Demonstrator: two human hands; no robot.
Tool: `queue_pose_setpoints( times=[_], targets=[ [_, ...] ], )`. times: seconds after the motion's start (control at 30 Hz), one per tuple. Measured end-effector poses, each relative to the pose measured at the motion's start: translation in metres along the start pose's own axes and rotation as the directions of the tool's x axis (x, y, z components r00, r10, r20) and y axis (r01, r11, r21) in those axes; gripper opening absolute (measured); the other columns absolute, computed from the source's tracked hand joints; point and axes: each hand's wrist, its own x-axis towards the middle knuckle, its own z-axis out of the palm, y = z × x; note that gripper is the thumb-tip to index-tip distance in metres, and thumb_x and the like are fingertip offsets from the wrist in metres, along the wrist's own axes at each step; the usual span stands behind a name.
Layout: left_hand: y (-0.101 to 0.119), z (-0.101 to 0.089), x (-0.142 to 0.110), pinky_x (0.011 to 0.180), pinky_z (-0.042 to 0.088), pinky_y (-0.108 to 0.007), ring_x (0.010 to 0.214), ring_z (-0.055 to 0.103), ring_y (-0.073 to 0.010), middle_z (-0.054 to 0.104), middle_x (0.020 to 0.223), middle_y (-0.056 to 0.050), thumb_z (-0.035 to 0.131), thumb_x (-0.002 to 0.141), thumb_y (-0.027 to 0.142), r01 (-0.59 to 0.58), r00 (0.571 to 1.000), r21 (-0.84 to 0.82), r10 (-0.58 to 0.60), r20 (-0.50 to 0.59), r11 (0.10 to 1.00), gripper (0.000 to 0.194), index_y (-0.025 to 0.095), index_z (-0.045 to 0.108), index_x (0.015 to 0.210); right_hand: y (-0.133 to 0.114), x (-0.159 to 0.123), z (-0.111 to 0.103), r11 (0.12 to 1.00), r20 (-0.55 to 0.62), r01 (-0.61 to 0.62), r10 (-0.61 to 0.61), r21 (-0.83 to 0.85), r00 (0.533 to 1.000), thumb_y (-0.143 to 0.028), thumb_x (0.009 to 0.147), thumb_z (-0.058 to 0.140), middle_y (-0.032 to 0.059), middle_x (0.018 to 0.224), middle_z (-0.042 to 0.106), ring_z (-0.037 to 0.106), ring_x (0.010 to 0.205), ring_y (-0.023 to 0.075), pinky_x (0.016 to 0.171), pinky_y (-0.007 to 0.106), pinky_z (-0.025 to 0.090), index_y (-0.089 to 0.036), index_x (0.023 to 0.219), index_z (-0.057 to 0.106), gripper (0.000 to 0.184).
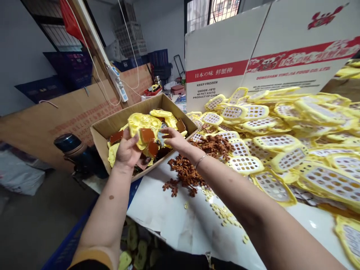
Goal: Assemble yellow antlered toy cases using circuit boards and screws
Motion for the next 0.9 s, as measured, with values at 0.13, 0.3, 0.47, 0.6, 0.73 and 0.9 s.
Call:
queue_pose_setpoints(
  times=[0.13,0.3,0.47,0.6,0.73,0.9],
  targets=[
    [0.004,-0.001,0.005,0.092,0.053,-0.041,0.105,0.065,-0.026,0.07,0.099,-0.004,0.088,0.051,0.018,0.103,0.98,0.081,-0.115,0.165,0.991,0.041,0.021,0.065,0.085,-0.008,0.0,0.004,0.997,0.071,0.015,-0.01,-0.078,0.997,-0.003,0.06,0.061,0.0049,0.111,0.069,0.061,0.106,0.0205,0.098,0.036,0.047,-0.02,0.105,0.067,0.048],
    [0.017,0.01,0.021,0.088,0.054,-0.04,0.103,0.065,-0.0239,0.07,0.101,-0.004,0.076,0.07,0.025,-0.093,0.994,-0.015,0.092,-0.063,0.996,0.019,0.022,0.064,0.085,-0.014,-0.001,0.008,0.984,0.141,-0.042,0.066,-0.171,0.988,-0.011,0.069,0.062,0.0027,0.087,0.074,0.067,0.091,0.0222,0.09,0.036,0.051,-0.016,0.085,0.072,0.02],
    [0.044,0.025,0.021,0.086,0.056,-0.041,0.1,0.065,-0.023,0.069,0.111,-0.006,0.056,0.087,0.038,-0.228,0.95,-0.068,0.207,-0.231,0.971,0.022,0.022,0.067,0.097,-0.017,0.0,0.007,0.958,-0.082,-0.13,0.113,-0.254,0.99,-0.006,0.063,0.06,0.0177,0.118,0.065,0.053,0.122,0.0378,0.108,0.055,0.035,-0.012,0.109,0.066,0.047],
    [0.052,0.036,0.003,0.089,0.055,-0.042,0.107,0.064,-0.0248,0.068,0.117,-0.007,0.047,0.091,0.049,-0.206,0.968,-0.078,0.192,-0.16,0.975,0.035,0.026,0.065,0.109,-0.04,-0.008,0.008,0.976,-0.115,-0.079,0.057,-0.204,0.992,0.003,0.055,0.054,0.0183,0.142,0.047,0.034,0.14,0.0359,0.117,0.054,0.023,-0.014,0.129,0.053,0.076],
    [0.035,0.05,-0.024,0.093,0.054,-0.043,0.117,0.06,-0.029,0.066,0.122,-0.01,0.045,0.09,0.052,-0.148,0.989,-0.065,0.146,-0.025,0.987,0.043,0.023,0.063,0.117,-0.067,-0.041,0.01,0.999,0.169,0.02,-0.028,0.05,0.985,0.004,0.057,0.051,0.0069,0.124,0.063,0.058,0.119,0.0217,0.102,0.039,0.048,-0.023,0.131,0.047,0.079],
    [-0.003,0.06,-0.067,0.093,0.054,-0.048,0.12,0.058,-0.0342,0.066,0.123,-0.01,0.059,0.082,0.052,0.054,0.998,-0.043,-0.053,0.02,0.998,0.049,0.024,0.061,0.122,-0.063,-0.122,-0.002,0.821,0.541,-0.319,0.015,0.472,0.841,-0.023,0.077,0.065,0.0029,0.087,0.067,0.067,0.076,0.0133,0.068,0.026,0.055,-0.017,0.101,0.055,0.027]
  ],
)
